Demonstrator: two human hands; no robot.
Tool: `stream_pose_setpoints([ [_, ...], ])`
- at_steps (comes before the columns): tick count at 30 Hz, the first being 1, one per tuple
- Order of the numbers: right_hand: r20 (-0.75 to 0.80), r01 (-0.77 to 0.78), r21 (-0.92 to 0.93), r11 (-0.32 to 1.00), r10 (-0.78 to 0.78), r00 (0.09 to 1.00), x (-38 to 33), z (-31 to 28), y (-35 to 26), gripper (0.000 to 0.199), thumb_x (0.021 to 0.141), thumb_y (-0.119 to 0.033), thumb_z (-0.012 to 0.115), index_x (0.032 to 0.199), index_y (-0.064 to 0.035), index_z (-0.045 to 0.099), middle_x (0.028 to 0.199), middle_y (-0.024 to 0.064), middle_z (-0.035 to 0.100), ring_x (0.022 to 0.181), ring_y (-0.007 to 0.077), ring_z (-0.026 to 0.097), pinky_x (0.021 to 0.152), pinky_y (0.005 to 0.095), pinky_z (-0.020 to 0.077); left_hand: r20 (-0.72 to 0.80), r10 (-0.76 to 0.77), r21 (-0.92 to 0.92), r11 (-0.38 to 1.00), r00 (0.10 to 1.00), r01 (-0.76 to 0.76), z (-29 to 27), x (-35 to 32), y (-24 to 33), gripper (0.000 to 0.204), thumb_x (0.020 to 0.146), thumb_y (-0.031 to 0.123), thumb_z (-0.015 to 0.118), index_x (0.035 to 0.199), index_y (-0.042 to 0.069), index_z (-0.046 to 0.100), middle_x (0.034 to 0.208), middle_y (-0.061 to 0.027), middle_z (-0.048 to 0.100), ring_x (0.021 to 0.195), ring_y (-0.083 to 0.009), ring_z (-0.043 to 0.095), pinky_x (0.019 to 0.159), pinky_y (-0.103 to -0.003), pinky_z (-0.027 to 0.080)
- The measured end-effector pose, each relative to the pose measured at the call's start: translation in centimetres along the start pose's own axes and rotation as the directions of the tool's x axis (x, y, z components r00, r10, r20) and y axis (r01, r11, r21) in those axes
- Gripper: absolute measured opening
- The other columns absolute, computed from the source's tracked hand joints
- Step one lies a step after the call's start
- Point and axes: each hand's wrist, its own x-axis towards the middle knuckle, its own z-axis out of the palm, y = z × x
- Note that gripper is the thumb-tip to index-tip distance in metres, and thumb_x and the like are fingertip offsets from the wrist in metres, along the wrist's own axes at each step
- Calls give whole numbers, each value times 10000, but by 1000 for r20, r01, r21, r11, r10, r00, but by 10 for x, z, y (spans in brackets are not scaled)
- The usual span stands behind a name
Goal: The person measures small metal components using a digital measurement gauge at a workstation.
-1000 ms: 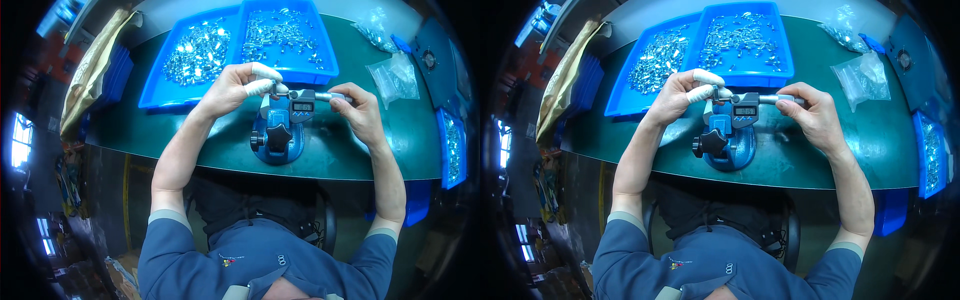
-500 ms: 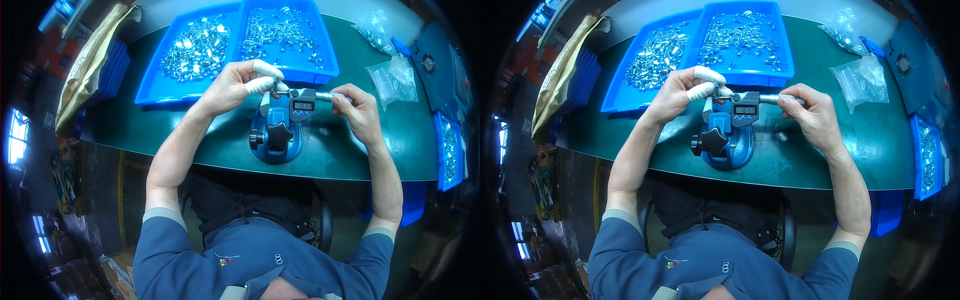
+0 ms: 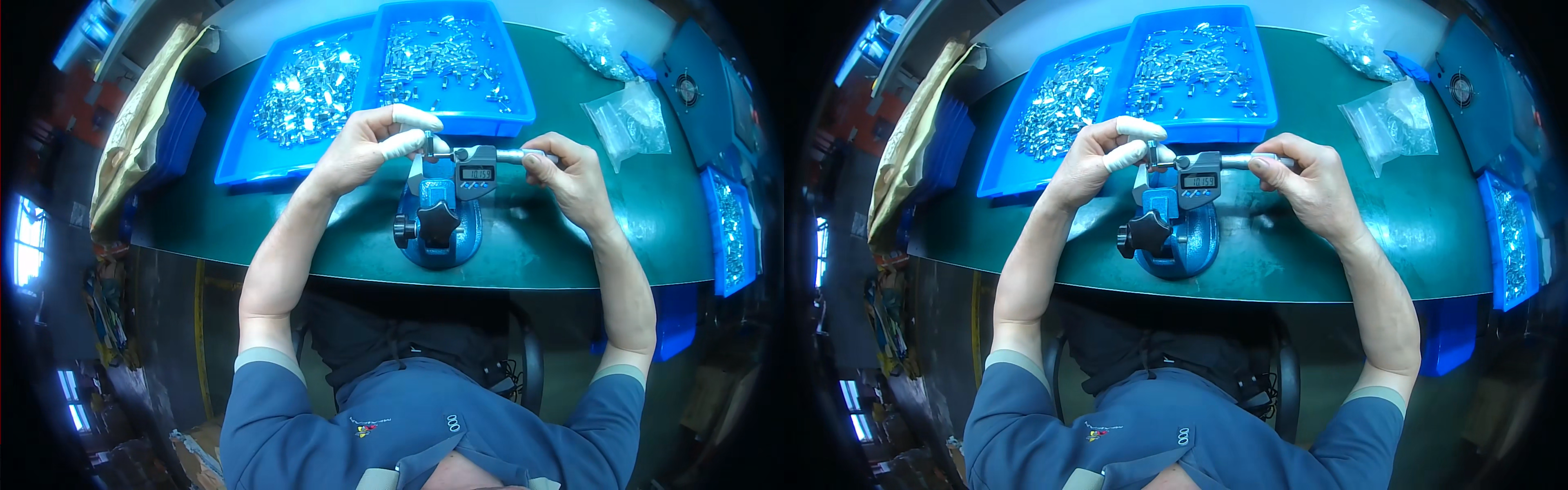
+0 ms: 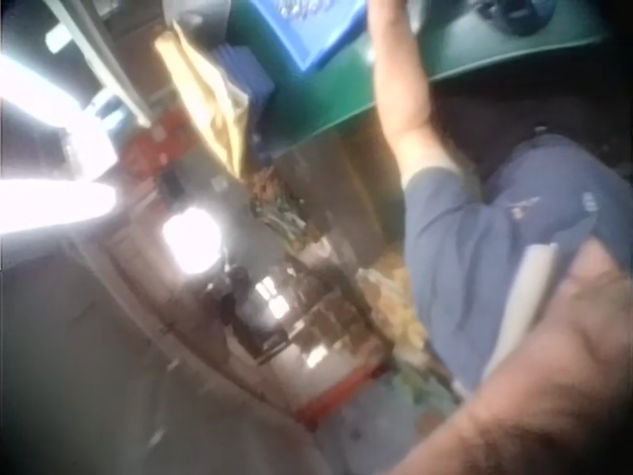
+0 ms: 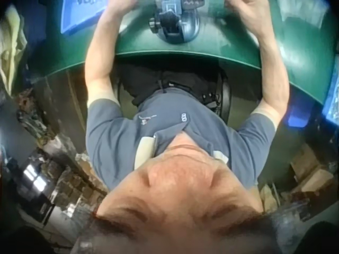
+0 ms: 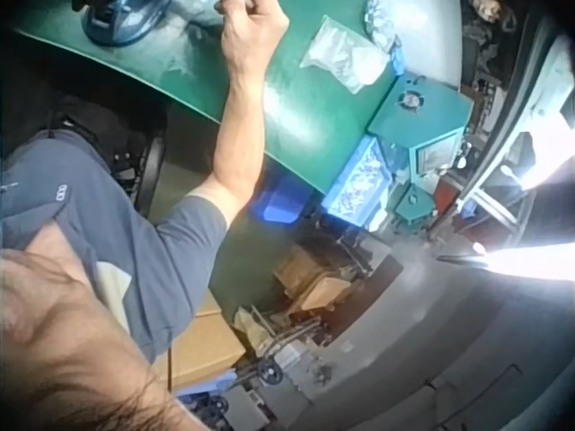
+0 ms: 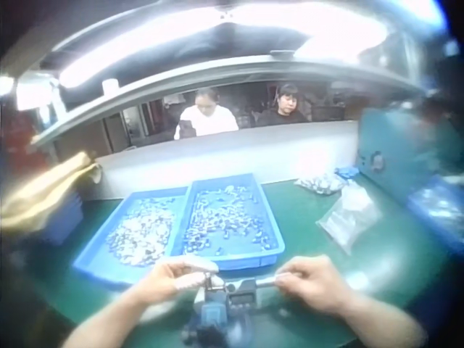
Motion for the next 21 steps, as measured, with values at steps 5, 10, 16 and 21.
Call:
stream_pose_setpoints([
  [5,-8,29,11,1000,-29,1000,0,-1,0,260,963,-233,702,1034,17,691,779,25,648,727,80,611,649,225,484,0,32,7,999,999,-32,1,1,-2,239,941,126,698,1164,41,696,1054,-107,732,992,-206,723,873,-349,585],
  [10,19,19,21,1000,-20,1000,0,1,-3,227,962,-200,694,1024,18,695,791,33,664,736,85,618,658,231,488,1,44,-28,999,999,-44,0,-2,-3,210,958,85,662,1155,13,678,1038,-122,733,1000,-213,720,898,-358,573],
  [16,-4,26,78,997,-26,1000,-2,-2,-5,178,943,-143,690,1018,19,700,781,25,668,727,77,606,661,233,483,10,31,-45,999,999,-30,4,-1,2,207,966,84,653,1160,14,673,1031,-123,741,977,-199,718,879,-342,574],
  [21,-2,39,20,999,-39,999,-3,-6,-4,198,925,-153,718,1017,21,697,784,18,667,732,63,589,660,236,473,-84,40,-19,999,996,-42,1,2,3,218,970,65,643,1181,18,667,1042,-139,741,961,-218,718,875,-339,564],
])
